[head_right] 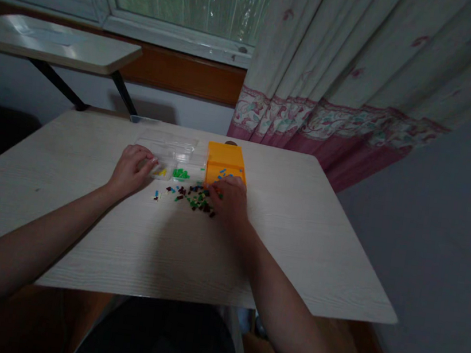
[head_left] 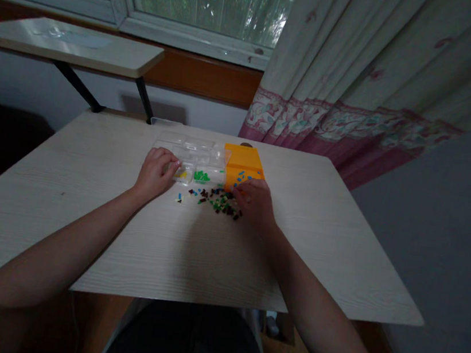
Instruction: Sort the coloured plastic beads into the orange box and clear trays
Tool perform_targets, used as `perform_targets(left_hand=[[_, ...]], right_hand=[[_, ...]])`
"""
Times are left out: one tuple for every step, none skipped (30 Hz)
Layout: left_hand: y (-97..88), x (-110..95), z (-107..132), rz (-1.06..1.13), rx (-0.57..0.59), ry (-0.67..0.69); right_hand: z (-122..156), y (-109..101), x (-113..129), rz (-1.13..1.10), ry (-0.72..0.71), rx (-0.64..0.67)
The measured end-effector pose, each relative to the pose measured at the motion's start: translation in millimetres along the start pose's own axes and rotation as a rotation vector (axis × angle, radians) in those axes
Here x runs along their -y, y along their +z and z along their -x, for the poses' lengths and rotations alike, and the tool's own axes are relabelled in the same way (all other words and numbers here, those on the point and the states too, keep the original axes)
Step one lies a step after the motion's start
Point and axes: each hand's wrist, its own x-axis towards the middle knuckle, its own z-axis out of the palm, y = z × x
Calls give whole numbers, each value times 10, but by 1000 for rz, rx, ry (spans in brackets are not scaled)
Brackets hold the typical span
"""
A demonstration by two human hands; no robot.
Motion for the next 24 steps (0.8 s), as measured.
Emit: perform_targets(left_hand=[[2,1,1,2,-1,-2],[3,0,2,4,-3,-2],[4,-1,3,5,-3,-3],[5,-3,5,7,-3,-5],[5,-6,6,10,-2,-7],[5,-10,7,12,-2,-9],[5,-13,8,14,-2,-11],[4,-17,9,16,-1,-11],[3,-20,10,18,-2,-10],[2,-21,10,18,-3,-9],[2,-22,10,19,-3,-9],[1,-21,9,18,0,-10],[1,-20,8,17,4,-13],[0,-18,7,14,9,-17],[0,-16,6,11,14,-23],[1,-14,5,9,20,-27],[1,-13,5,9,22,-29],[2,-12,6,11,23,-28],[3,-12,6,14,21,-26],[4,-11,7,16,20,-23],[5,-12,7,18,19,-21],[6,-12,8,18,18,-21],[6,-13,8,18,19,-20],[6,-14,8,17,21,-21]], right_hand=[[2,6,-4,-5,-5,-2],[5,11,-8,-15,-10,-3],[7,17,-13,-26,-15,-2],[10,23,-19,-33,-19,0],[12,29,-25,-35,-24,7],[15,35,-30,-32,-32,19],[18,39,-34,-25,-44,39],[21,41,-35,-17,-60,67],[24,40,-32,-9,-79,101],[28,36,-24,-1,-97,135],[33,30,-11,10,-112,168],[38,21,6,23,-123,196],[42,9,26,40,-128,217],[46,-4,48,61,-129,232],[50,-17,71,83,-130,245],[51,-30,93,105,-131,256],[52,-43,114,126,-131,266],[52,-54,131,145,-130,274],[51,-63,147,160,-128,280],[49,-70,159,171,-125,286],[48,-75,169,179,-122,292],[46,-78,177,184,-119,299],[45,-79,183,190,-118,305],[44,-79,188,196,-119,311]])
